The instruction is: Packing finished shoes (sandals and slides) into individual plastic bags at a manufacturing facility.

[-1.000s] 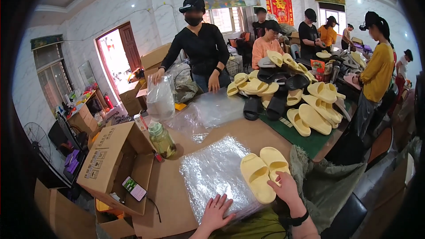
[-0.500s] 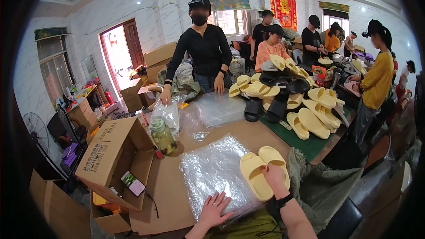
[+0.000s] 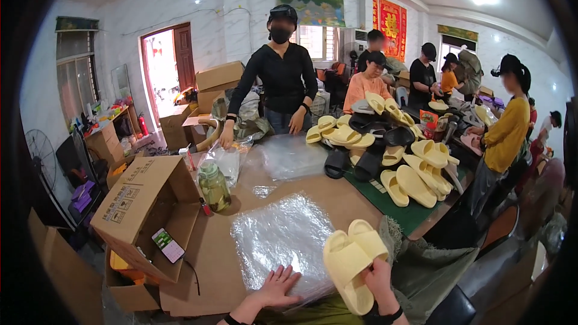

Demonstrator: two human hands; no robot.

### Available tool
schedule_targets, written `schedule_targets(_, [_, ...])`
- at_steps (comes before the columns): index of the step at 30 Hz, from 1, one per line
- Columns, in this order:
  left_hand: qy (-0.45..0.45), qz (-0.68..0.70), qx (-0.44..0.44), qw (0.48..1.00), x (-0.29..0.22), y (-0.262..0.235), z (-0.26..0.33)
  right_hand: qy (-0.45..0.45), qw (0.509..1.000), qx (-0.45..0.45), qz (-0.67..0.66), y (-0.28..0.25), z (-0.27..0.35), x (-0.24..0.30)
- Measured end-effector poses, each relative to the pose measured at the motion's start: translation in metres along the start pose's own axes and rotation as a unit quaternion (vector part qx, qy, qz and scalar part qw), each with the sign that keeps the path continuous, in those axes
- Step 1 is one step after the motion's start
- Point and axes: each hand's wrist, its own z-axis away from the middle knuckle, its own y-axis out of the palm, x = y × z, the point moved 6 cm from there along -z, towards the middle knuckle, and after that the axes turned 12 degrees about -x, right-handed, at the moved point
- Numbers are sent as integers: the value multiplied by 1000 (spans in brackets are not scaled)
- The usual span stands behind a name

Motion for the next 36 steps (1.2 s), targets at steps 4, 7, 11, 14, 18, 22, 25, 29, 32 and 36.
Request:
schedule_targets(4, [9,-82,-39,996,-12,-2,5,11,999,41,-3,-3,25,4])
schedule_targets(7, [19,-96,-52,994,-17,-10,2,19,998,54,2,-3,39,-9])
schedule_targets(11, [25,-75,-20,997,-14,-17,-9,40,998,40,4,-6,39,-25])
schedule_targets(14, [1,-62,-48,997,4,-10,-12,4,999,42,3,-8,40,-24])
schedule_targets(18, [16,-62,-103,993,-8,-29,-20,22,998,15,-58,-21,34,7])
schedule_targets(22, [5,-105,-133,986,-3,-22,-16,-8,997,70,18,-18,39,10])
schedule_targets(25, [-14,-41,-153,987,2,-24,-15,11,993,112,26,-16,42,27])
schedule_targets(29, [-42,61,-230,970,1,-38,-21,-34,989,141,37,-5,48,23])
schedule_targets(32, [-113,159,-235,952,-13,-65,-20,-140,972,183,47,3,51,68])
schedule_targets(36, [-96,209,-315,921,-3,-78,-23,-209,941,260,58,22,64,95])
